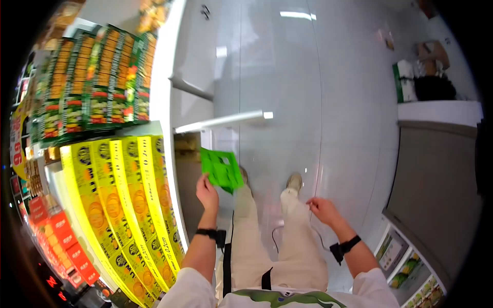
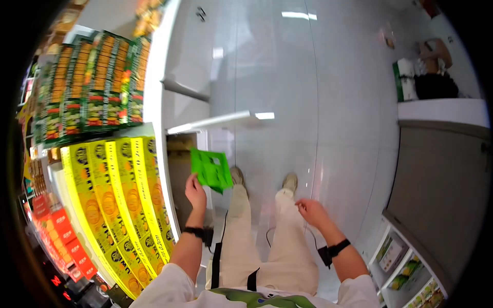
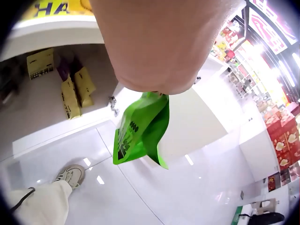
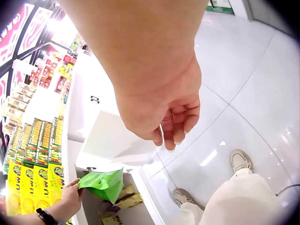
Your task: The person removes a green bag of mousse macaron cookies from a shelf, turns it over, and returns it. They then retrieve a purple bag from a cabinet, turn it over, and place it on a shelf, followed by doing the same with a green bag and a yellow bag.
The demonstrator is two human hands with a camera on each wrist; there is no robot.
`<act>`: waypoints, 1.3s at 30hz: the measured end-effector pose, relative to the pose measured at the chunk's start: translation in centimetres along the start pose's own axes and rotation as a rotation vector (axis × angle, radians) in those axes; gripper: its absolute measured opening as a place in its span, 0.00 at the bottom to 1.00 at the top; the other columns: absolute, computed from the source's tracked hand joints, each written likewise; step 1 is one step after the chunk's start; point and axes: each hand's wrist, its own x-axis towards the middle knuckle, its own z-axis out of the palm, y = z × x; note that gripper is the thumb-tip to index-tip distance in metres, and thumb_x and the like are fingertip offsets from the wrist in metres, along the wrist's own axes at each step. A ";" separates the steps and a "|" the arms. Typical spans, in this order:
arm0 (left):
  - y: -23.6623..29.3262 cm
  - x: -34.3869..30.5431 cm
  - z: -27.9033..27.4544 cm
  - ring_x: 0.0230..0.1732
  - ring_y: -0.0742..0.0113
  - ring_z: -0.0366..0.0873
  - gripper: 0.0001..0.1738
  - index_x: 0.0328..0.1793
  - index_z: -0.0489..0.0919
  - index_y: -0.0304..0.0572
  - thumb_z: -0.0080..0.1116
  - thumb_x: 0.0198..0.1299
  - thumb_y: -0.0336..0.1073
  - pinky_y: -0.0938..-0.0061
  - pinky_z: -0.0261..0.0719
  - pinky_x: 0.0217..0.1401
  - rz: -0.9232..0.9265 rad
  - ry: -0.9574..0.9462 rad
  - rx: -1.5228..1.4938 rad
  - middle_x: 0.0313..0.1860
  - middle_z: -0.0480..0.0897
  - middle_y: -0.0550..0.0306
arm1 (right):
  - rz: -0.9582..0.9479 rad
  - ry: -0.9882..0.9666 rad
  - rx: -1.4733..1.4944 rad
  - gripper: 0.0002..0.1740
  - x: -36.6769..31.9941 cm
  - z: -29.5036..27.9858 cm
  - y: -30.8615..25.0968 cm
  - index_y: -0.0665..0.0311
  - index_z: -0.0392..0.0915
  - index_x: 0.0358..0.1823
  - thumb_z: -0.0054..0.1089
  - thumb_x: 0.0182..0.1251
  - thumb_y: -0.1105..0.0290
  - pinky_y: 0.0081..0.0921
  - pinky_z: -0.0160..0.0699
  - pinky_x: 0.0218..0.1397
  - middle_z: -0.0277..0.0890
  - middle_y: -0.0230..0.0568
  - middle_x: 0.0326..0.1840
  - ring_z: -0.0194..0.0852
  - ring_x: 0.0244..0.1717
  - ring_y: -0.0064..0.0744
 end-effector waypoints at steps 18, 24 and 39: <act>28.0 -18.6 -34.4 0.44 0.52 0.77 0.13 0.48 0.77 0.41 0.45 0.61 0.22 0.67 0.74 0.50 0.085 -0.304 -0.518 0.43 0.79 0.50 | -0.772 -0.633 0.182 0.39 -10.7 -2.1 -29.5 0.68 0.59 0.69 0.62 0.53 0.76 0.20 0.63 0.51 0.74 0.29 0.47 0.63 0.44 0.19; 28.4 -28.9 -41.5 0.48 0.64 0.75 0.11 0.52 0.74 0.41 0.45 0.66 0.26 0.72 0.71 0.54 -0.065 0.061 -0.652 0.44 0.78 0.54 | -0.648 -0.908 0.008 0.14 -13.9 5.1 -30.8 0.70 0.76 0.49 0.58 0.59 0.80 0.18 0.69 0.48 0.77 0.32 0.41 0.71 0.39 0.19; 22.7 -66.7 -45.4 0.55 0.69 0.72 0.34 0.70 0.62 0.40 0.64 0.58 0.35 0.71 0.69 0.61 -0.486 0.787 -0.775 0.51 0.76 0.57 | -0.955 -1.087 0.003 0.06 -44.2 26.8 -22.4 0.69 0.76 0.42 0.52 0.68 0.74 0.20 0.72 0.41 0.78 0.33 0.38 0.73 0.36 0.20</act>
